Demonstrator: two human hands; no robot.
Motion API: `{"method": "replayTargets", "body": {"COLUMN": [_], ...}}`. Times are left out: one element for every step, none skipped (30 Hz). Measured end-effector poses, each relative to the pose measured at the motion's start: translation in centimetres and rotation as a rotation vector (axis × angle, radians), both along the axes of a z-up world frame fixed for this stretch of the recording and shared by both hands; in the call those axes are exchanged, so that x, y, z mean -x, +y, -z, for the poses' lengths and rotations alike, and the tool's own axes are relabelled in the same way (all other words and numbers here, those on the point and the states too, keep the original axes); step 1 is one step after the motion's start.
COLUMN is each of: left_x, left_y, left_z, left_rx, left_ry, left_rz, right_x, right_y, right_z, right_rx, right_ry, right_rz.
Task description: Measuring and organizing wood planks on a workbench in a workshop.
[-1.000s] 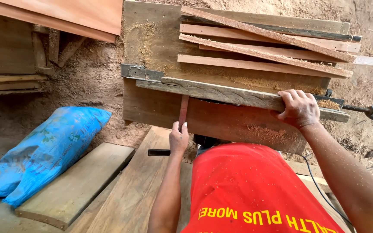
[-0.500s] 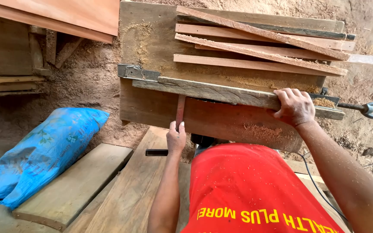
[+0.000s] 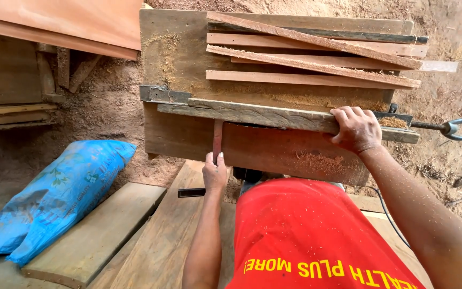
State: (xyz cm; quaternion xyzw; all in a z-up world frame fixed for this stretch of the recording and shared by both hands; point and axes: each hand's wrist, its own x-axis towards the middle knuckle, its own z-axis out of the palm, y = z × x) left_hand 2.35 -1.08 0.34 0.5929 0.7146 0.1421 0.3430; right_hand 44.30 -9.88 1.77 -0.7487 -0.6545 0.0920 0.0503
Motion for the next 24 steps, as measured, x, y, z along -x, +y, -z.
{"method": "replayTargets", "body": {"left_x": [0.0,0.0,0.0,0.0,-0.1,-0.2,-0.1,-0.2,-0.2,-0.3,-0.4,-0.5,-0.4,-0.5,-0.6,-0.6,-0.7,-0.7,-0.7,-0.7,-0.7,-0.6,-0.4,-0.2], "left_y": [0.0,0.0,0.0,-0.1,-0.1,-0.2,-0.4,-0.4,-0.3,-0.3,-0.3,-0.3,-0.3,-0.3,-0.3,-0.3,-0.3,-0.1,0.0,0.0,0.0,0.0,0.1,-0.1], "left_z": [0.0,-0.1,-0.1,-0.2,-0.2,-0.3,-0.4,-0.4,-0.3,-0.5,-0.6,-0.7,-0.8,-0.7,-0.7,-0.9,-1.0,-1.2,-1.2,-1.2,-1.3,-1.0,-0.7,-0.4], "left_rx": [-0.002,0.004,0.009,0.009,0.002,-0.003,-0.002,-0.007,-0.013,-0.013,-0.012,-0.011,-0.011,-0.006,-0.002,-0.002,0.007,0.013,0.011,0.027,0.043,0.042,0.024,0.007], "left_ry": [0.000,0.027,0.054,0.055,0.054,0.053,0.054,0.072,0.089,0.091,0.092,0.093,0.094,0.086,0.078,0.078,0.065,0.051,0.051,0.043,0.035,0.035,0.042,0.051], "left_rz": [0.001,0.005,0.009,0.008,0.007,0.005,0.004,0.007,0.010,0.009,0.014,0.020,0.020,0.011,0.001,0.000,-0.002,-0.003,-0.003,-0.010,-0.016,-0.014,-0.001,0.012], "right_x": [0.0,-0.1,-0.1,-0.1,0.0,0.0,0.1,0.0,0.0,-0.1,-0.1,-0.2,-0.1,-0.2,-0.2,-0.2,-0.2,-0.2,-0.2,-0.2,-0.2,-0.3,-0.3,-0.3], "right_y": [0.0,0.0,0.1,0.1,0.2,0.2,0.1,0.1,0.2,0.1,0.0,-0.1,-0.1,-0.1,-0.1,-0.1,-0.2,-0.2,-0.1,-0.2,-0.2,-0.1,-0.1,-0.1], "right_z": [0.0,0.0,0.0,-0.1,-0.2,-0.3,-0.3,-0.3,-0.2,0.0,0.2,0.4,0.3,0.3,0.2,0.3,0.4,0.5,0.5,0.5,0.6,0.5,0.4,0.3], "right_rx": [-0.002,-0.005,-0.009,-0.009,-0.011,-0.012,-0.011,-0.011,-0.011,-0.011,-0.009,-0.006,-0.006,-0.009,-0.011,-0.011,-0.012,-0.015,-0.017,-0.017,-0.018,-0.019,-0.014,-0.007], "right_ry": [0.000,-0.003,-0.005,-0.005,0.000,0.006,0.007,0.010,0.013,0.015,0.006,-0.004,-0.004,-0.007,-0.009,-0.009,-0.004,0.000,0.000,-0.004,-0.008,-0.008,-0.014,-0.017], "right_rz": [0.001,-0.003,-0.007,-0.008,-0.005,-0.003,-0.003,-0.003,-0.002,-0.003,-0.010,-0.015,-0.015,-0.015,-0.015,-0.016,-0.016,-0.015,-0.015,-0.017,-0.018,-0.016,-0.019,-0.022]}}
